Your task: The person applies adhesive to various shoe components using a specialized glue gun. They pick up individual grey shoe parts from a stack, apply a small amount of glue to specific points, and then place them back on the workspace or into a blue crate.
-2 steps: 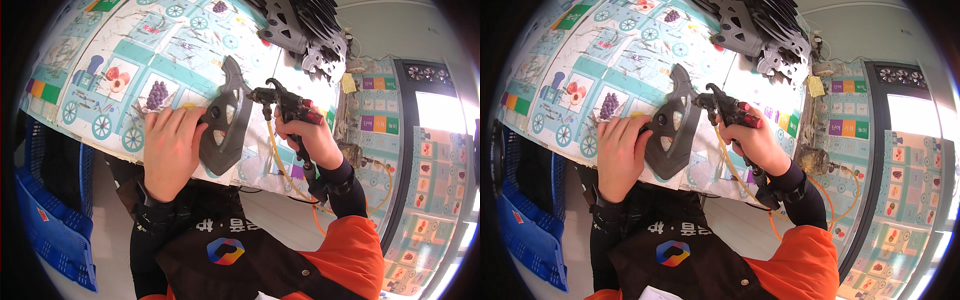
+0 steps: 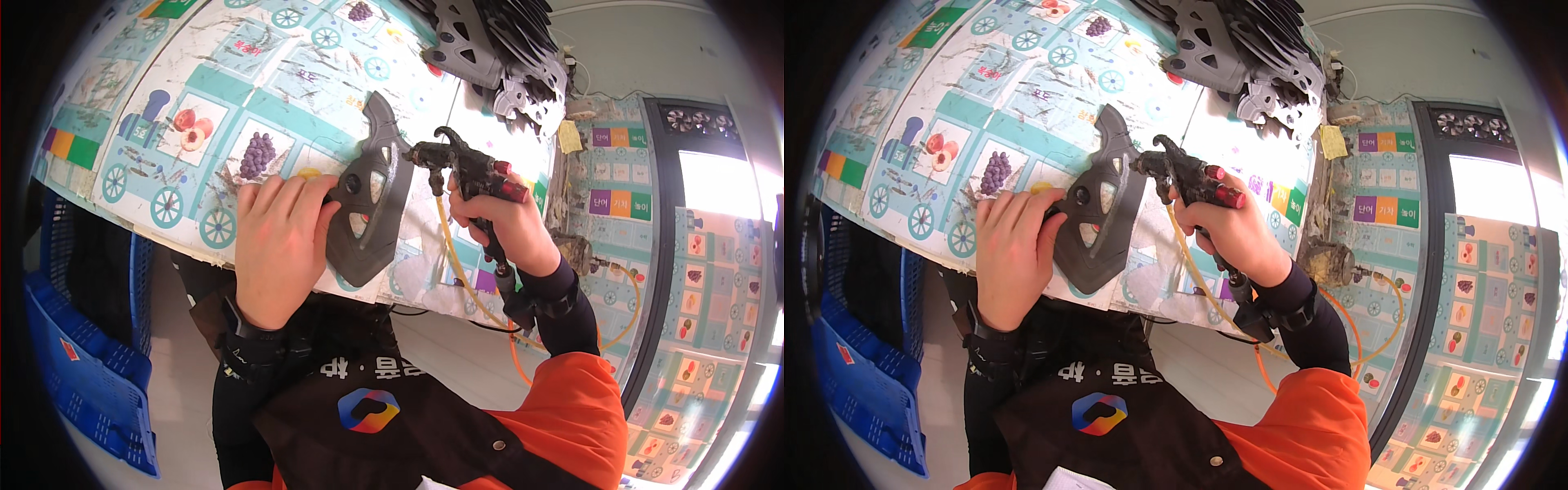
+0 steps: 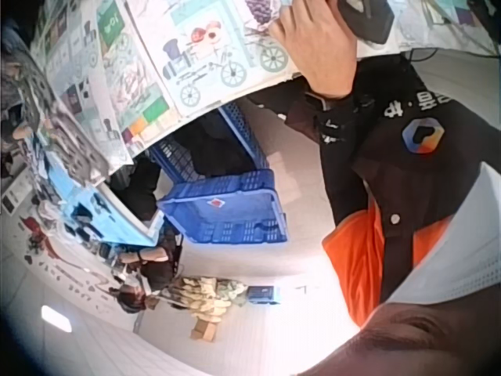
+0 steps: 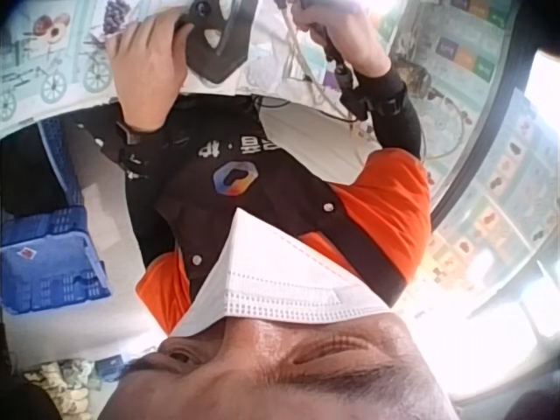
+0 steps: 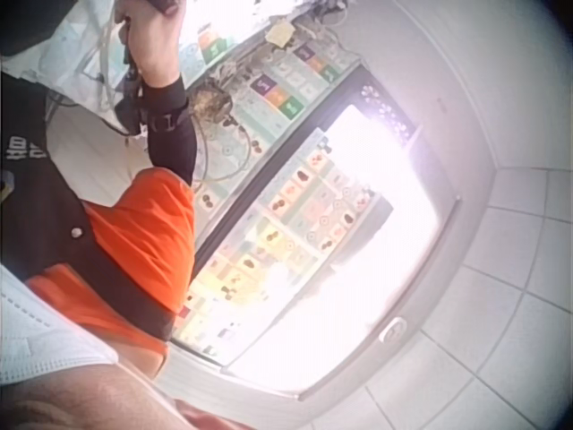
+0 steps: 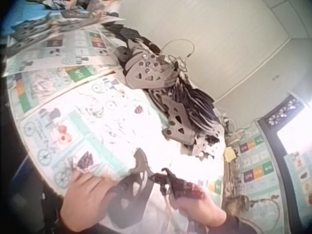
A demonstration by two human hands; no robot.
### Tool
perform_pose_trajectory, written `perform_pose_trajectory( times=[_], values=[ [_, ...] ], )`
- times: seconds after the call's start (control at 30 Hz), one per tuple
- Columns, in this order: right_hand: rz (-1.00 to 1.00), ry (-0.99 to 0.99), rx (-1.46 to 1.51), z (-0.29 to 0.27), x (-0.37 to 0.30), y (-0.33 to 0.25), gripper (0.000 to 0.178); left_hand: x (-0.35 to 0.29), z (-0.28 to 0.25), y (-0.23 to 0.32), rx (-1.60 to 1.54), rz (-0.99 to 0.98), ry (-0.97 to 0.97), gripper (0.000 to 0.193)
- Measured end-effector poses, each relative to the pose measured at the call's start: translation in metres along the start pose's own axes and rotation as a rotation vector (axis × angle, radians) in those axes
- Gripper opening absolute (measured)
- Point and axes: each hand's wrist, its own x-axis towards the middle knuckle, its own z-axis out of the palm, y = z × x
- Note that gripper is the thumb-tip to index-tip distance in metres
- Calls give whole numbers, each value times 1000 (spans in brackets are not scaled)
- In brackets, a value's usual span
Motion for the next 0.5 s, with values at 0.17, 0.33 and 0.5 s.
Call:
perform_pose_trajectory(
  times=[0.17, 0.33, 0.5],
  values=[
    [71, 2, 123, 4, 8, -9, 17, 3, 2, -3, 9, -4, 12, 25],
    [52, 18, 32, 11, 9, -16, 20, 2, 1, -2, -1, 0, 21, 25],
    [36, -24, 9, 13, 12, -17, 15, 2, 0, -2, -33, -17, 4, 25]
  ],
)
